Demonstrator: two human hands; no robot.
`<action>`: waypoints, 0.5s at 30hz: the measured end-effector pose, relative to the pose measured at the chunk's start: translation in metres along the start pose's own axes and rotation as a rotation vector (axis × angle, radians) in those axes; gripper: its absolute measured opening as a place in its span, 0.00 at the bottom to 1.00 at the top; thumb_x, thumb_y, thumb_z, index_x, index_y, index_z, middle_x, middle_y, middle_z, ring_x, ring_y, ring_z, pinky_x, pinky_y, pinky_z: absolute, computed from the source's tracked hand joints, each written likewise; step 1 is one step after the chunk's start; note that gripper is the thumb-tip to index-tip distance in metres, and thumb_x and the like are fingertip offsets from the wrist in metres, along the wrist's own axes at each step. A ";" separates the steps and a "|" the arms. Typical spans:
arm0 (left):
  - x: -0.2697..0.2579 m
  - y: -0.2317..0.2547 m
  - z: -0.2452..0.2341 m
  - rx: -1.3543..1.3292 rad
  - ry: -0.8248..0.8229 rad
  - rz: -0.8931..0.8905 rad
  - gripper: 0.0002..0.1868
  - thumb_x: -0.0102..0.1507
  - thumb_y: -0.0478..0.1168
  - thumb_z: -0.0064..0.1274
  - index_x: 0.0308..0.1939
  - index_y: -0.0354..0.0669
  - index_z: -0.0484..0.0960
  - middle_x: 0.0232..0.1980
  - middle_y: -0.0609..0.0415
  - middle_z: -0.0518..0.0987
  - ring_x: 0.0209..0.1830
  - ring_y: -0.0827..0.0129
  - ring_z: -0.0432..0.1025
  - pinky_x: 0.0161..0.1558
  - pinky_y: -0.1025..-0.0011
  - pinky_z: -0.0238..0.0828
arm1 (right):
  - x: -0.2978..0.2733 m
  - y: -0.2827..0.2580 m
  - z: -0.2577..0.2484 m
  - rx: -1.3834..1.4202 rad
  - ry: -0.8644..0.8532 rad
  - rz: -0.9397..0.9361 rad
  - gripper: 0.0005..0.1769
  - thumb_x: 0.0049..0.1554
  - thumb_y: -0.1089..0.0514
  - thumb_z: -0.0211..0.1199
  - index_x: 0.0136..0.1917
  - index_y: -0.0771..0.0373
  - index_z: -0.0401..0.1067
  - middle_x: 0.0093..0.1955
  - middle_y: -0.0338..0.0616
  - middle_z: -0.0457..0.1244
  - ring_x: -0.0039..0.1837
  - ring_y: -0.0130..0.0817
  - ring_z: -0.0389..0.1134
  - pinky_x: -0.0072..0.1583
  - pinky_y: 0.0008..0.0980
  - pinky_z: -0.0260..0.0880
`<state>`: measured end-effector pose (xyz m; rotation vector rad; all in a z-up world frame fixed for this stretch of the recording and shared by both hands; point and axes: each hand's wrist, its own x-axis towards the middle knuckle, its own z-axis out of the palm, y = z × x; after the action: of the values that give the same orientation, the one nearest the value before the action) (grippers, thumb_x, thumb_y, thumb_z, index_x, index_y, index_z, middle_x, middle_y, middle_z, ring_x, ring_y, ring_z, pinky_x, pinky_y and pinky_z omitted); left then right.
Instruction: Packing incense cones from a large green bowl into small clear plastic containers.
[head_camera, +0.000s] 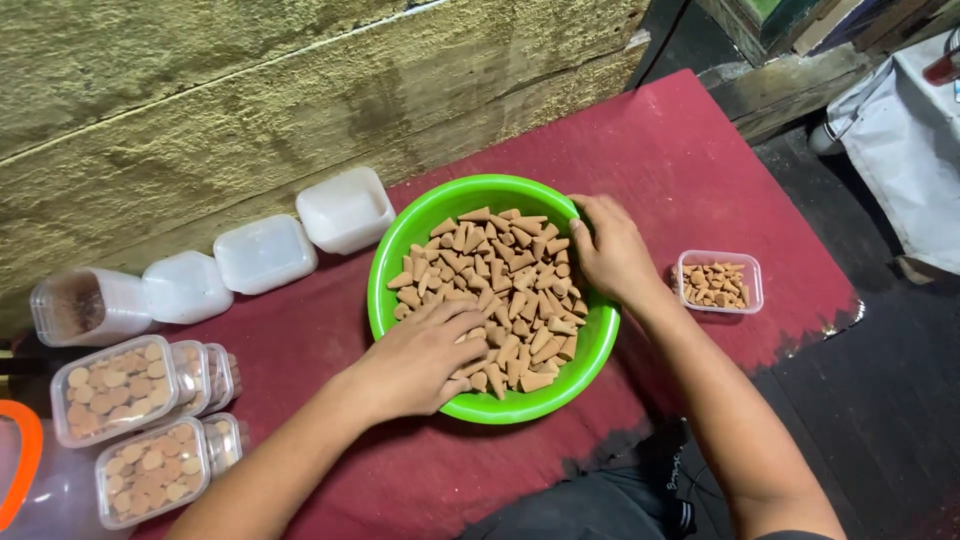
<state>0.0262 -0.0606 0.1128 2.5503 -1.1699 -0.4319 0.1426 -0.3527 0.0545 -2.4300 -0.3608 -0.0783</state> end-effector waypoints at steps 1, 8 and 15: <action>-0.002 -0.005 0.002 -0.002 -0.002 0.002 0.25 0.57 0.45 0.61 0.59 0.50 0.78 0.65 0.45 0.72 0.73 0.47 0.59 0.68 0.48 0.55 | -0.002 0.003 0.001 0.000 -0.001 0.004 0.21 0.64 0.57 0.54 0.70 0.54 0.70 0.58 0.53 0.67 0.65 0.56 0.66 0.67 0.53 0.64; -0.012 -0.014 -0.009 -0.024 0.238 -0.127 0.22 0.56 0.44 0.61 0.54 0.46 0.79 0.67 0.42 0.69 0.73 0.40 0.58 0.68 0.45 0.58 | -0.039 -0.084 -0.027 -0.354 -0.404 -0.335 0.41 0.60 0.33 0.52 0.79 0.55 0.55 0.74 0.69 0.51 0.78 0.71 0.45 0.75 0.63 0.47; 0.023 -0.026 0.008 0.065 0.203 -0.359 0.31 0.64 0.52 0.54 0.69 0.47 0.72 0.70 0.37 0.65 0.73 0.43 0.59 0.66 0.43 0.60 | -0.026 -0.117 -0.012 -0.539 -0.627 -0.236 0.62 0.44 0.15 0.64 0.81 0.45 0.51 0.82 0.70 0.38 0.79 0.68 0.47 0.69 0.60 0.57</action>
<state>0.0543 -0.0632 0.0918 2.7887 -0.6674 -0.2062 0.0859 -0.2801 0.1323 -2.8854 -1.0148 0.5633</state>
